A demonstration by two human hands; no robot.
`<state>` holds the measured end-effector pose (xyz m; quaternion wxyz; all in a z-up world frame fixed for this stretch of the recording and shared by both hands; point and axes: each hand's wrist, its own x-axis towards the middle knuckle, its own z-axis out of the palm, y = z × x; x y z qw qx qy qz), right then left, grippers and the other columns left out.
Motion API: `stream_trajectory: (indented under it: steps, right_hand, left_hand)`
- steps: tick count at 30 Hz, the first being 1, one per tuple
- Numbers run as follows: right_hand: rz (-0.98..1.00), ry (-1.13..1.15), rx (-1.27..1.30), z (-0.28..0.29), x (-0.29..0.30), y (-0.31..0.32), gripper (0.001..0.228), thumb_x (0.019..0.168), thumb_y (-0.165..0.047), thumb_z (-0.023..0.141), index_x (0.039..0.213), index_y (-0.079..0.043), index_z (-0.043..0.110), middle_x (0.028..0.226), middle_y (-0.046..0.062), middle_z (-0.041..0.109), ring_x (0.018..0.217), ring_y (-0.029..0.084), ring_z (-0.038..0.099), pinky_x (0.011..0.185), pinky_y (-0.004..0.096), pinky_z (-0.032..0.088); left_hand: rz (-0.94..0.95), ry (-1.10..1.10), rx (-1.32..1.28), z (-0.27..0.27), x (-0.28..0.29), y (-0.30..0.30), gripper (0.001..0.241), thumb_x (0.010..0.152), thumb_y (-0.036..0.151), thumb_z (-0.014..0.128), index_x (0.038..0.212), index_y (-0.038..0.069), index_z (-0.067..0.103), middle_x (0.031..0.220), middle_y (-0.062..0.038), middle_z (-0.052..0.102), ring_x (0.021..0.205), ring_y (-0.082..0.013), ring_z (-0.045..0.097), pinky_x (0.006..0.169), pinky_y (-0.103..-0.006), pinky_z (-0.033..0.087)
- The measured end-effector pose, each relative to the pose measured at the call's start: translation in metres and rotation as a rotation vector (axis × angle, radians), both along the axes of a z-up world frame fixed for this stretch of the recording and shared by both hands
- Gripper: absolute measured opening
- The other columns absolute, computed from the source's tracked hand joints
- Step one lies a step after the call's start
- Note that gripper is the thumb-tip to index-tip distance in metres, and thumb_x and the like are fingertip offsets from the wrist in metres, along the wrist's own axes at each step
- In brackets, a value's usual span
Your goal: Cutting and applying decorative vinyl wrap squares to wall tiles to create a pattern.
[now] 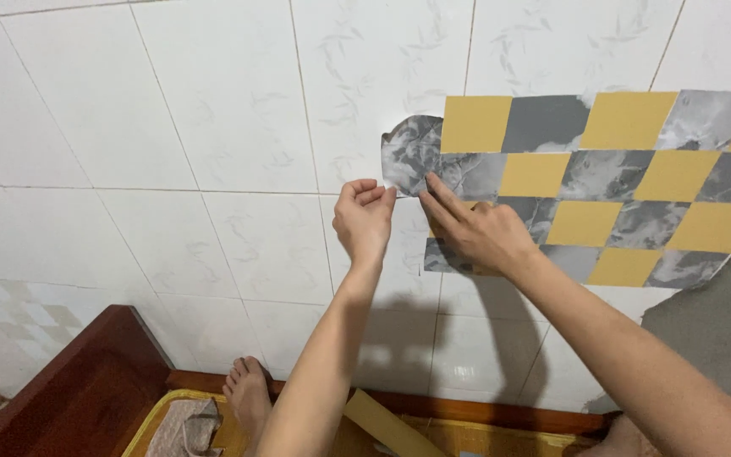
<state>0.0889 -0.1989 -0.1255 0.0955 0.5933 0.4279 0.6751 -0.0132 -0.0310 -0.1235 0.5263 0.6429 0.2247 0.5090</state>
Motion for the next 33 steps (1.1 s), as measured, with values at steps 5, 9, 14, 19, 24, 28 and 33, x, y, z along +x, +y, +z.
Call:
stream_trajectory:
  steps: [5,9,14,19,24,28,33]
  right_hand:
    - [0.001,0.071,-0.149,0.018,0.003,-0.004,0.064,0.086,-0.024,0.050,0.150,-0.028,0.052,0.159,-0.004,0.050,0.051,0.016,0.068,0.044,0.028,0.056]
    - [0.061,-0.040,-0.138,0.023,0.018,-0.002,0.069,0.082,-0.016,0.050,0.151,-0.028,0.050,0.160,0.000,0.048,0.045,0.017,0.065,0.042,0.029,0.053]
    - [0.056,-0.109,-0.101,0.019,0.019,-0.003,0.069,0.082,-0.020,0.050,0.150,-0.032,0.051,0.159,-0.001,0.049,0.042,0.013,0.063,0.040,0.027,0.052]
    - [0.032,-0.145,-0.088,0.020,0.014,-0.003,0.068,0.082,-0.021,0.049,0.149,-0.034,0.053,0.156,-0.003,0.053,0.040,0.011,0.058,0.040,0.025,0.051]
    - [0.023,-0.121,-0.102,0.020,0.013,-0.002,0.062,0.087,-0.030,0.049,0.148,-0.037,0.054,0.155,-0.005,0.054,0.039,0.011,0.058,0.040,0.025,0.050]
    - [0.011,-0.102,-0.072,0.015,0.012,0.002,0.055,0.096,-0.039,0.047,0.150,-0.037,0.053,0.155,-0.005,0.054,0.037,0.012,0.056,0.038,0.026,0.049]
    - [-0.049,-0.074,-0.060,0.001,0.011,0.017,0.053,0.099,-0.045,0.046,0.151,-0.036,0.052,0.155,0.001,0.052,0.039,0.014,0.059,0.036,0.026,0.049]
  left_hand:
    - [-0.043,-0.035,0.032,-0.007,0.004,0.004,0.034,0.077,0.023,0.085,0.106,0.014,0.068,0.091,-0.004,0.080,0.084,-0.0162,0.078,0.081,-0.0326,0.056]
    - [-0.039,-0.086,0.111,-0.013,0.014,0.008,0.029,0.078,0.019,0.082,0.101,0.013,0.066,0.086,-0.005,0.078,0.079,-0.0191,0.078,0.073,-0.0348,0.057]
    - [-0.166,-0.221,0.099,-0.016,0.011,0.003,0.041,0.079,0.005,0.078,0.117,0.002,0.062,0.081,-0.007,0.070,0.071,-0.0132,0.068,0.067,-0.0283,0.057]
    - [-0.150,-0.157,0.092,-0.012,0.009,0.003,0.035,0.078,0.018,0.086,0.108,0.004,0.072,0.077,-0.004,0.070,0.067,-0.0115,0.069,0.062,-0.0274,0.057]
    - [-0.069,-0.093,0.136,-0.008,0.012,0.011,0.024,0.076,0.021,0.089,0.093,0.010,0.077,0.074,0.000,0.069,0.064,-0.0110,0.072,0.059,-0.0262,0.057]
    - [-0.009,-0.099,0.300,-0.002,0.005,0.011,0.036,0.077,0.020,0.090,0.100,0.006,0.066,0.076,-0.007,0.072,0.065,-0.0185,0.074,0.059,-0.0300,0.059]
    - [0.046,-0.031,0.389,0.000,-0.007,0.019,0.041,0.078,0.020,0.090,0.102,0.007,0.059,0.072,-0.005,0.067,0.063,-0.0212,0.072,0.059,-0.0335,0.058]
